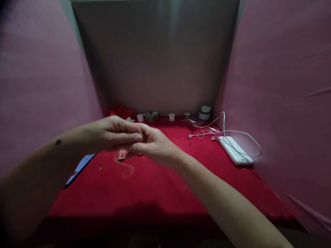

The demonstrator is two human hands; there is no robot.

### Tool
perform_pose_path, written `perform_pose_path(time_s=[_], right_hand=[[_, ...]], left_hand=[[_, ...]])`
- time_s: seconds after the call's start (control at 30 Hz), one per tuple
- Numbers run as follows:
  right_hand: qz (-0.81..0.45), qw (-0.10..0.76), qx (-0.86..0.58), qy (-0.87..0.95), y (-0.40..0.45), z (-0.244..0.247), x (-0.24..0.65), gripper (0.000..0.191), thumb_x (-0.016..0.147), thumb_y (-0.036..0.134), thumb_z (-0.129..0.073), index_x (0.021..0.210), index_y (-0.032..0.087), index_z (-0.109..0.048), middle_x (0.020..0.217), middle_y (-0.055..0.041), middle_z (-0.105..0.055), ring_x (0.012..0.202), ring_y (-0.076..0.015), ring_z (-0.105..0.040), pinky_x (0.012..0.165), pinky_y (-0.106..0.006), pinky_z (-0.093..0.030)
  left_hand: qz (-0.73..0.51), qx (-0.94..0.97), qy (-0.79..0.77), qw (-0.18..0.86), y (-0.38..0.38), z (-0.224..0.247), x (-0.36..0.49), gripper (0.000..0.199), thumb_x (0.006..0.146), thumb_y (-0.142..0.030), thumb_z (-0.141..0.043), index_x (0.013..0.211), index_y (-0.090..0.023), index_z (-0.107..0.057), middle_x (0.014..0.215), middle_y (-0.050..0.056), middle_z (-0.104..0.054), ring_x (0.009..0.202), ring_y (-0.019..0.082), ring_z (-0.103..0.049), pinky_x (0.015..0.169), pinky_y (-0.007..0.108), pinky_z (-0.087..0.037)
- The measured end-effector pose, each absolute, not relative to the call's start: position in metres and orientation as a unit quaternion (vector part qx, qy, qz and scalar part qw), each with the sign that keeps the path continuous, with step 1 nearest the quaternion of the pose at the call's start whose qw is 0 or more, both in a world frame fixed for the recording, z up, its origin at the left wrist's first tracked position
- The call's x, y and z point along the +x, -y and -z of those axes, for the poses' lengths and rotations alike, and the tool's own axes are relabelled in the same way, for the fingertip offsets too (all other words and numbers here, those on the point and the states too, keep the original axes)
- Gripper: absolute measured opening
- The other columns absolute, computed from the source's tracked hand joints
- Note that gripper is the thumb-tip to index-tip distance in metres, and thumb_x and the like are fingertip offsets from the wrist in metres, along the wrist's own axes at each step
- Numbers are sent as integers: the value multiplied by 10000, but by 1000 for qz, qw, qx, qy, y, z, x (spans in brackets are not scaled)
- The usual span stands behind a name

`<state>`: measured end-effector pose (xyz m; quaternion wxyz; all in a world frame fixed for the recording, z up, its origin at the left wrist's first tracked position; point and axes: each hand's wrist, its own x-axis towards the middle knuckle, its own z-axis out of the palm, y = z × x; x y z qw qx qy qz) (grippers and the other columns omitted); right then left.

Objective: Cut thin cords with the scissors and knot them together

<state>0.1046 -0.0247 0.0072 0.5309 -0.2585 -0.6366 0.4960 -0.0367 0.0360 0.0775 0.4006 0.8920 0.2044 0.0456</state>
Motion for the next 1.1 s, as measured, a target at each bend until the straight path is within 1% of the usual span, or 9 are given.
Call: perform_pose_path(time_s=[0.07, 0.13, 0.3, 0.37, 0.5, 0.63, 0.73, 0.9, 1.1], right_hand=[[-491, 519, -288, 637, 31, -13, 105, 258, 819, 222, -551, 1061, 133, -534, 859, -55, -633, 598, -95, -597, 598, -251, -513], [-503, 501, -299, 637, 38, -17, 107, 261, 858, 258, -504, 1080, 126, -540, 868, -78, -647, 595, -107, -603, 590, -266, -510], [-484, 540, -286, 626, 56, -26, 114, 257, 861, 268, -507, 1078, 148, -577, 997, -84, -637, 881, -137, -605, 800, -297, -476], [-464, 566, -302, 611, 64, -33, 117, 228, 804, 240, -586, 1016, 156, -603, 992, -63, -630, 867, -128, -597, 799, -286, -471], [-476, 601, -310, 562, 82, -48, 122, 197, 757, 232, -631, 931, 146, -601, 752, -6, -594, 599, -77, -546, 622, -256, -486], [-455, 636, -311, 539, 98, -56, 122, 114, 771, 219, -614, 859, 149, -592, 617, 41, -471, 442, -19, -353, 407, -158, -321], [-413, 653, -338, 538, 107, -61, 119, 108, 753, 234, -638, 781, 152, -574, 604, 42, -438, 433, -14, -296, 380, -156, -236], [-340, 654, -388, 554, 123, -71, 118, 183, 740, 221, -654, 635, 148, -523, 515, 51, -371, 414, -18, -278, 368, -164, -214], [-326, 667, -395, 542, 137, -67, 136, 189, 728, 240, -673, 625, 163, -535, 503, 42, -338, 415, -29, -252, 352, -182, -180]], left_hand=[[-77, 896, -214, 382, -32, -91, -40, 236, 794, -339, -512, 760, -135, -625, 457, -35, -394, 384, 34, -294, 369, 161, -230], [-104, 900, -228, 356, -29, -103, -43, 245, 787, -342, -525, 748, -121, -623, 442, -40, -362, 374, 27, -280, 366, 162, -208], [-140, 928, -228, 257, -18, -123, -40, 260, 800, -281, -513, 734, -56, -625, 476, -34, -357, 415, 8, -341, 421, 142, -188], [-143, 946, -207, 206, -10, -127, -35, 271, 794, -263, -522, 675, -38, -615, 474, -38, -366, 416, -6, -323, 424, 128, -180], [-116, 965, -189, 140, 12, -136, -26, 255, 798, -193, -513, 637, -27, -620, 447, -47, -388, 394, -12, -286, 406, 118, -185], [-110, 973, -186, 77, 26, -143, -24, 266, 816, -230, -499, 711, -34, -645, 455, -44, -387, 399, 8, -303, 403, 135, -187], [-93, 977, -184, 63, 34, -147, -25, 276, 825, -253, -485, 739, -45, -645, 476, -41, -395, 405, 14, -320, 412, 140, -196], [-71, 972, -221, 42, 46, -153, -26, 281, 805, -261, -497, 751, -32, -650, 510, -31, -451, 431, 27, -403, 464, 139, -260], [-90, 978, -190, -9, 31, -165, -37, 242, 798, -267, -509, 699, -98, -651, 492, -50, -438, 437, 23, -367, 434, 138, -226]])
